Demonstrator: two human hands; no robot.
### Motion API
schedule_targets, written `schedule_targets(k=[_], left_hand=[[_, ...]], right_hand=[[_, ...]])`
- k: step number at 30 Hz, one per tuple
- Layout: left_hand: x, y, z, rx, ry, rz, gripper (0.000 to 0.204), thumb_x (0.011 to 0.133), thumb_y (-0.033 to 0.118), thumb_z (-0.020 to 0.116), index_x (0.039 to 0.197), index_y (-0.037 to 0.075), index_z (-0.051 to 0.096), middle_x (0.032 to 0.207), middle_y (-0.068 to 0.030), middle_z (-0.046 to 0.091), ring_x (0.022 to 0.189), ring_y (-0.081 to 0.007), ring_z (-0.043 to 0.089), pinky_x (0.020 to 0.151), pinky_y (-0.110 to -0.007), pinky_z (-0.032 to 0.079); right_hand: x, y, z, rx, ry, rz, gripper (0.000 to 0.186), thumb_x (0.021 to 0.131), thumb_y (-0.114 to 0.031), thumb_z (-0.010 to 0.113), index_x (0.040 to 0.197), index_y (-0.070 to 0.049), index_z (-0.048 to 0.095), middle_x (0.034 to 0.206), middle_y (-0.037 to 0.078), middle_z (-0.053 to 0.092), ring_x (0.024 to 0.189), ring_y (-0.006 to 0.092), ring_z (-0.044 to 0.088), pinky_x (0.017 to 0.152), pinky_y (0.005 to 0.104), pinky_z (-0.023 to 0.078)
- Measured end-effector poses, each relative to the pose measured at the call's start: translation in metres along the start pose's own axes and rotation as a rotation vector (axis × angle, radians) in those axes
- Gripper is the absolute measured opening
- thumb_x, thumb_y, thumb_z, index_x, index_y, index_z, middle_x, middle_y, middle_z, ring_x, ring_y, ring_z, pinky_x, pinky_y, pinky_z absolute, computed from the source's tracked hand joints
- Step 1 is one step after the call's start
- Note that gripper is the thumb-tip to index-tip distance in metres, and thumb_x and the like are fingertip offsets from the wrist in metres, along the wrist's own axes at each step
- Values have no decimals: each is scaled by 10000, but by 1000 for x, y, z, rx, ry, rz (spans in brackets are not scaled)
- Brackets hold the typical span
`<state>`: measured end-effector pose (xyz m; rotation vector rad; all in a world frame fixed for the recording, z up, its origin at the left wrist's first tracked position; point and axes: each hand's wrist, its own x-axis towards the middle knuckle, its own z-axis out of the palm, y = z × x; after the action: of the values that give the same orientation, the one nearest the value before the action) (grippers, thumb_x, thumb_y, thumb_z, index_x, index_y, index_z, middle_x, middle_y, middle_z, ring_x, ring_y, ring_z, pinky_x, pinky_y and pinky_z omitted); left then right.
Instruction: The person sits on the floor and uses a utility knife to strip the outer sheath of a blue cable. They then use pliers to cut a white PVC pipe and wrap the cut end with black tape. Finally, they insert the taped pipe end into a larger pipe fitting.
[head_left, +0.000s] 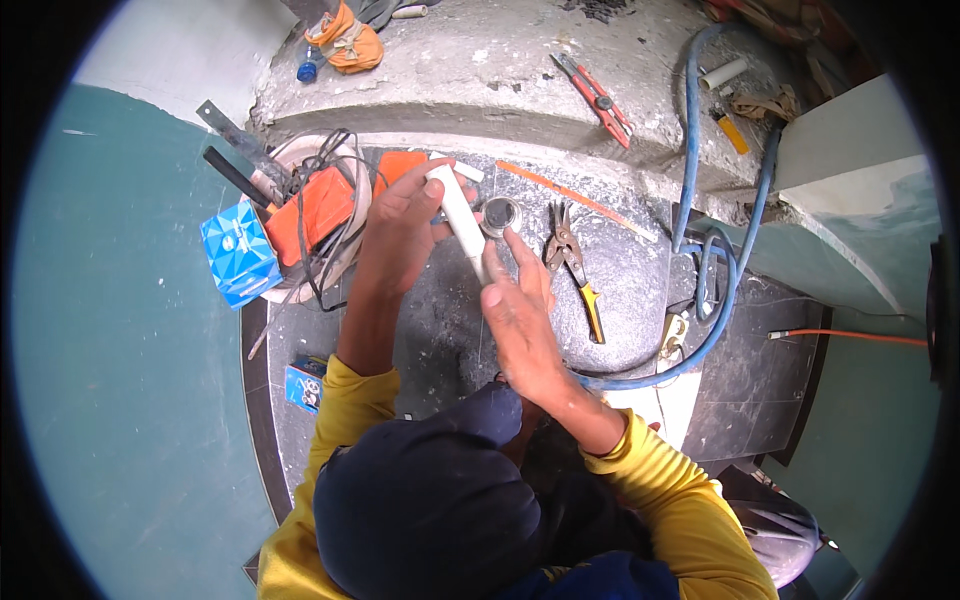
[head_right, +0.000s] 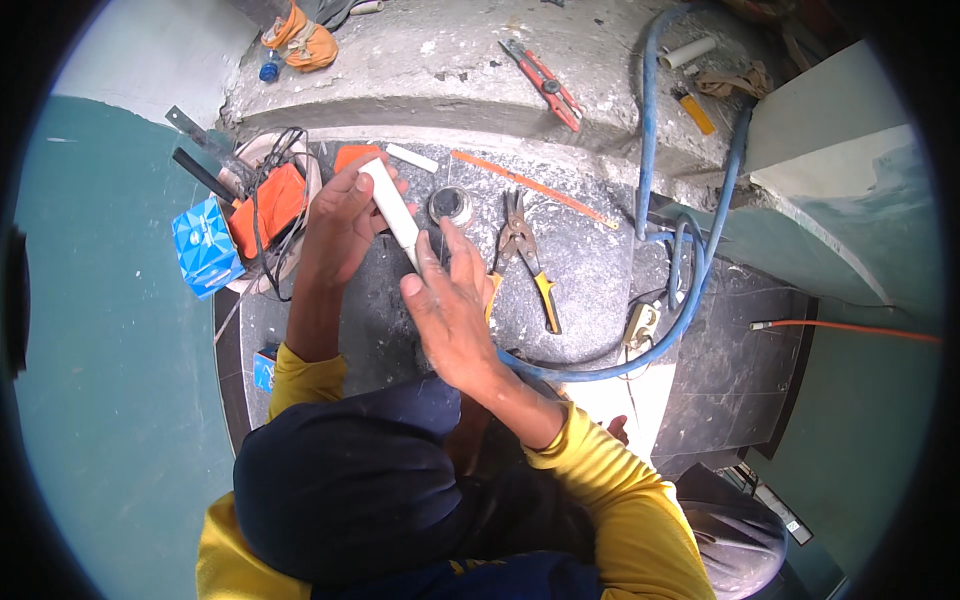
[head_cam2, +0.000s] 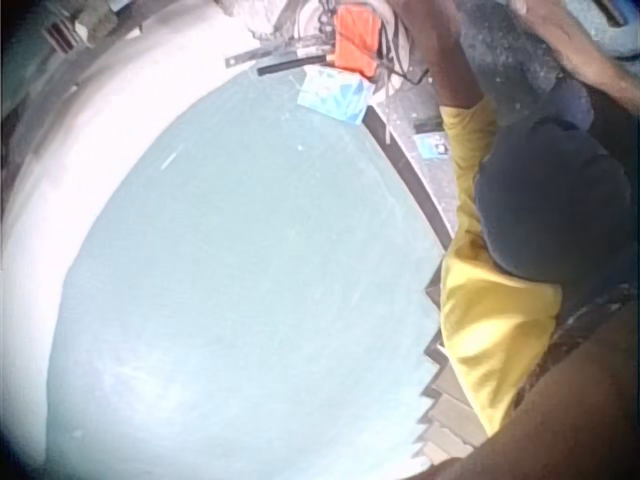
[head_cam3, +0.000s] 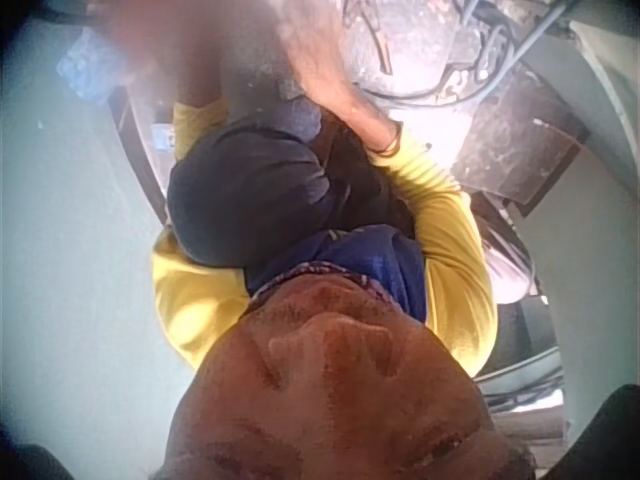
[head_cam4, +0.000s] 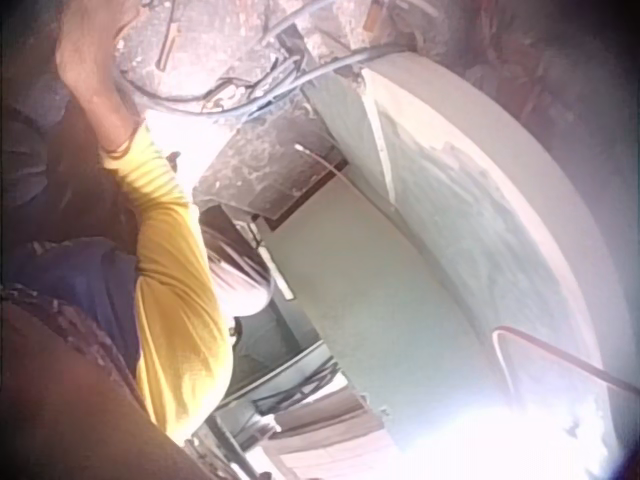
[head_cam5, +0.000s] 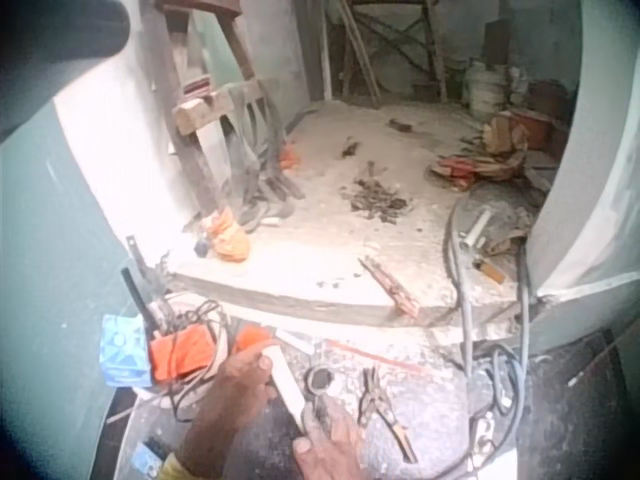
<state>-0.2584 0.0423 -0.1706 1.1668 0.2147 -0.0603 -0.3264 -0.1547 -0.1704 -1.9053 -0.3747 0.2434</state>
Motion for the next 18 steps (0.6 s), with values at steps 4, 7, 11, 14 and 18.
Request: schedule_targets(k=[4, 7, 11, 14, 18], left_hand=[[1, 1, 1, 22, 28, 0, 419, 1107, 139, 501, 1449, -103, 508, 1216, -181, 660, 1143, -271, 681, 983, -471, 631], [1, 4, 7, 46, 64, -16, 418, 1103, 142, 516, 1436, -111, 510, 1220, -184, 660, 1138, -271, 684, 970, -468, 638], [2, 2, 2, 31, 67, -20, 403, 1097, 138, 536, 1410, -115, 526, 1221, -187, 662, 1130, -274, 694, 948, -460, 649], [4, -1, 0, 24, 46, -36, 407, 1084, 216, 593, 1389, -49, 545, 1220, -133, 650, 1166, -249, 663, 994, -498, 611], [3, 0, -1, 33, 58, -26, 398, 1078, 221, 610, 1375, -39, 559, 1186, -124, 667, 1136, -241, 679, 963, -473, 623]], right_hand=[[-5, -2, 2, -44, 47, -96, 657, 1108, -456, 478, 1565, 15, 481, 1661, 307, 256, 1538, 476, 224, 1233, 567, 163], [-6, 8, 5, -112, 71, -85, 650, 1094, -441, 520, 1575, -6, 473, 1672, 310, 233, 1538, 486, 218, 1229, 582, 162], [-5, 4, 3, -226, 20, -191, 667, 1082, -435, 554, 1593, -20, 447, 1686, 309, 205, 1531, 498, 221, 1218, 598, 165], [-4, 5, 4, -233, 66, -178, 671, 1071, -421, 586, 1599, -34, 440, 1686, 314, 202, 1519, 512, 234, 1205, 607, 182], [-6, 7, 5, -345, 61, -265, 709, 1017, -385, 678, 1602, -63, 441, 1678, 319, 220, 1492, 523, 281, 1174, 624, 219]])
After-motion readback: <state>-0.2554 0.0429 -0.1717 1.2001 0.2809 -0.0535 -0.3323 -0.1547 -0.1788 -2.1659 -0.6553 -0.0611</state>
